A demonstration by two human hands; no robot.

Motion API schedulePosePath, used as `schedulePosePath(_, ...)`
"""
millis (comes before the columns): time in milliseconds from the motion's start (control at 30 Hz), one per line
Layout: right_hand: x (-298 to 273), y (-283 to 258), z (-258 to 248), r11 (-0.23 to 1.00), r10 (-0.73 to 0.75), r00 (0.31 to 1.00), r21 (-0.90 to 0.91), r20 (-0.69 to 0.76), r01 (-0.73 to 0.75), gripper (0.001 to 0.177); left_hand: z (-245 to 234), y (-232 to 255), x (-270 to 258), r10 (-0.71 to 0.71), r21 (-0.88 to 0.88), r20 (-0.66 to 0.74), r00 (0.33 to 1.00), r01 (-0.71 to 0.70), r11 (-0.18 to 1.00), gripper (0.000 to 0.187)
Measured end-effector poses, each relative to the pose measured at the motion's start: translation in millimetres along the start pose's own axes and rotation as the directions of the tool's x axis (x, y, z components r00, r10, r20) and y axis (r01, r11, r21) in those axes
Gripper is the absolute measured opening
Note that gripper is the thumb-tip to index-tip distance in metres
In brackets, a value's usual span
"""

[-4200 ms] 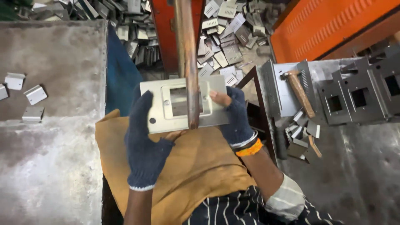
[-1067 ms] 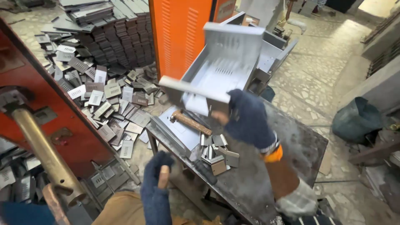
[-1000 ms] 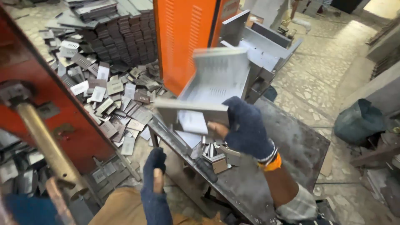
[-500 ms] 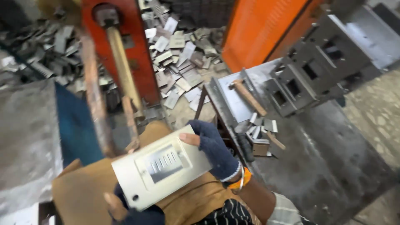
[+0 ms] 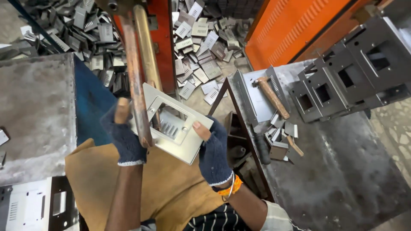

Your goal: The person operates a hand-lever press machine to stamp and bend small metal panels. They place a flat metal plate into the press die, pull the lever down to press it, remove the formed part, and stack finished box-shaped enclosures on the workbench.

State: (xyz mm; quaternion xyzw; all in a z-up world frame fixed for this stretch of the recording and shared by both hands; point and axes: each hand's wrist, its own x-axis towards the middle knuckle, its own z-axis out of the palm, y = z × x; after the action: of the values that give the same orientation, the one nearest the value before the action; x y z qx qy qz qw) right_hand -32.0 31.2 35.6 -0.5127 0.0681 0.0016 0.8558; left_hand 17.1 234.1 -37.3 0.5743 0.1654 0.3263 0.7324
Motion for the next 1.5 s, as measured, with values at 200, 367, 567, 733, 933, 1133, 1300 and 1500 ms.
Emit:
schedulePosePath(200,34,54,-90,0.987,-0.148,0.983,-0.08,-0.11,0.14,0.032,-9,10,-6,0.034,0.058,0.306,0.951,-0.054,0.997,0.03)
schedulePosePath(367,80,35,-204,0.385,-0.439,0.898,-0.909,-0.025,0.163,0.026,-28,-43,20,-0.034,-0.05,0.287,0.957,0.051,0.997,0.03)
schedulePosePath(567,105,6,-316,-0.076,-0.586,0.794,-0.965,-0.16,-0.25,0.039,-56,-78,39,0.367,0.281,0.627,0.687,-0.638,0.717,0.058)
schedulePosePath(733,119,-4,-293,-0.286,-0.595,0.798,-0.904,-0.092,-0.318,0.054,-73,-104,44,0.452,0.248,0.561,0.693,-0.663,0.707,0.04)
schedulePosePath(933,114,17,-304,-0.253,-0.615,0.787,-0.934,-0.047,-0.253,0.025,-61,-94,50,0.132,0.233,0.497,0.858,-0.279,0.932,0.031)
schedulePosePath(1133,132,24,-359,0.76,-0.55,0.71,-0.616,-0.44,0.207,0.027,-46,-70,37,0.23,0.011,0.572,0.787,-0.288,0.958,0.021)
schedulePosePath(1300,122,-11,-309,0.934,-0.109,0.917,0.277,-0.384,0.227,0.032,-48,-77,37,-0.28,0.008,0.245,0.928,0.287,0.958,0.013)
schedulePosePath(1500,112,2,-221,0.954,0.037,0.981,0.3,-0.189,0.021,0.032,-28,-45,30,-0.069,0.231,0.267,0.961,0.005,0.973,0.022)
